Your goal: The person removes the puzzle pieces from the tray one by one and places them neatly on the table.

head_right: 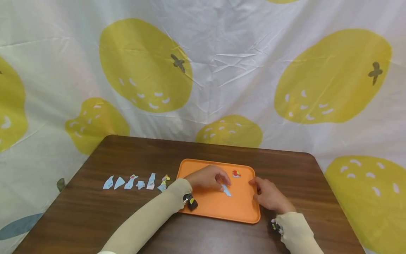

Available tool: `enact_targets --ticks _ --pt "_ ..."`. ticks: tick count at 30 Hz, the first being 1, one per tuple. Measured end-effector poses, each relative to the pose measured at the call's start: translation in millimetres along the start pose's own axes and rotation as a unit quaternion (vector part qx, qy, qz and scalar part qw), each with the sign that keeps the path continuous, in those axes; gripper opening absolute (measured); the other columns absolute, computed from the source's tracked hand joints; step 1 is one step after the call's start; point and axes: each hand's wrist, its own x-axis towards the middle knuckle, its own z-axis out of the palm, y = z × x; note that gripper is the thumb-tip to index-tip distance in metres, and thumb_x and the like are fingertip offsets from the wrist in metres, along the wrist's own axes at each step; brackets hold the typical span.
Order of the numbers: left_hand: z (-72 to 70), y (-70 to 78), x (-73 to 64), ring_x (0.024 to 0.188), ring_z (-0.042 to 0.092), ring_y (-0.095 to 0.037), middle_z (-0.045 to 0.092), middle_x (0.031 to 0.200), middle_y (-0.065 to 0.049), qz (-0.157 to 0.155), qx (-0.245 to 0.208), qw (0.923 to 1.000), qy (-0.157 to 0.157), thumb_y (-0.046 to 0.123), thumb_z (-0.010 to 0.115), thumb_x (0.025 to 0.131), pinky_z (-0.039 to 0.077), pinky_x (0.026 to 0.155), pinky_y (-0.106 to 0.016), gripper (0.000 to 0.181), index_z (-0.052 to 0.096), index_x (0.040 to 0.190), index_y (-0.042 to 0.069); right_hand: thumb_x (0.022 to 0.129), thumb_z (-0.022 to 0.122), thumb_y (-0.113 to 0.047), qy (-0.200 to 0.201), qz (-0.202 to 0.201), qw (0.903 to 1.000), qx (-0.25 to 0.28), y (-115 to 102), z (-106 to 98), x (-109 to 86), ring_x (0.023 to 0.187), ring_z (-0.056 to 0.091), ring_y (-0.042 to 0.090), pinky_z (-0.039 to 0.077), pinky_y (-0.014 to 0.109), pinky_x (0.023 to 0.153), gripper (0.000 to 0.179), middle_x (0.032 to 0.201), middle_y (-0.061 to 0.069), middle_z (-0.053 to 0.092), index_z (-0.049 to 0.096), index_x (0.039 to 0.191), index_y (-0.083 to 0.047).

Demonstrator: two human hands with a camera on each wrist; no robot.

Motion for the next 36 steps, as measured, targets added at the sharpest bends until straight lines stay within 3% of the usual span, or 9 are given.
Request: enact_targets --ticks 7,19,23,29,36 --pt "2.1 2.4 -2.5 0.084 0.063 0.000 0.074 0.096 0.010 -0.009 0.027 0.9996 -0.001 0.007 0.084 0.089 0.052 0.079 -0.016 0.026 0.079 0.112 0.016 0.085 0.073 0.001 -0.008 0.014 0.9996 0.023 -0.8 1.0 0.4 0.092 0.063 0.020 0.052 0.029 0.074 0.044 0.103 0.009 0.070 0.063 0.128 0.004" --pt "1.6 1.5 -8.3 0.074 0.058 -0.002 0.069 0.082 0.010 -0.038 -0.009 0.9991 0.017 0.011 0.085 0.089 0.048 0.070 -0.017 0.024 0.083 0.112 0.017 0.086 0.075 0.002 -0.007 0.004 0.9997 0.022 -3.1 0.0 0.5 0.093 0.062 0.021 0.051 0.027 0.072 0.045 0.104 0.011 0.069 0.062 0.129 0.006" --pt "0.2 -1.6 -11.0 0.075 0.058 -0.005 0.073 0.090 0.008 -0.057 -0.052 0.9964 0.035 0.014 0.080 0.094 0.049 0.070 -0.020 0.017 0.083 0.111 0.017 0.085 0.075 0.003 -0.004 -0.007 0.9998 0.020 -2.5 -0.3 0.7 0.092 0.062 0.021 0.051 0.027 0.072 0.045 0.104 0.011 0.069 0.062 0.128 0.007" --pt "-4.7 -2.2 -15.9 0.089 0.065 -0.006 0.077 0.111 0.004 -0.082 -0.096 0.9895 0.070 0.017 0.077 0.096 0.055 0.075 -0.023 0.018 0.081 0.113 0.013 0.085 0.075 0.002 -0.003 -0.007 0.9997 0.022 -1.1 -0.6 1.1 0.089 0.060 0.018 0.051 0.026 0.071 0.045 0.102 0.010 0.068 0.062 0.129 0.007" --pt "-7.3 -2.3 -17.4 0.088 0.068 -0.006 0.078 0.107 0.006 -0.077 -0.120 0.9854 0.094 0.015 0.080 0.092 0.057 0.068 -0.026 0.023 0.081 0.114 0.014 0.085 0.075 0.002 -0.003 -0.003 0.9998 0.021 0.6 0.3 0.8 0.090 0.061 0.019 0.051 0.027 0.071 0.047 0.103 0.011 0.068 0.062 0.129 0.006"
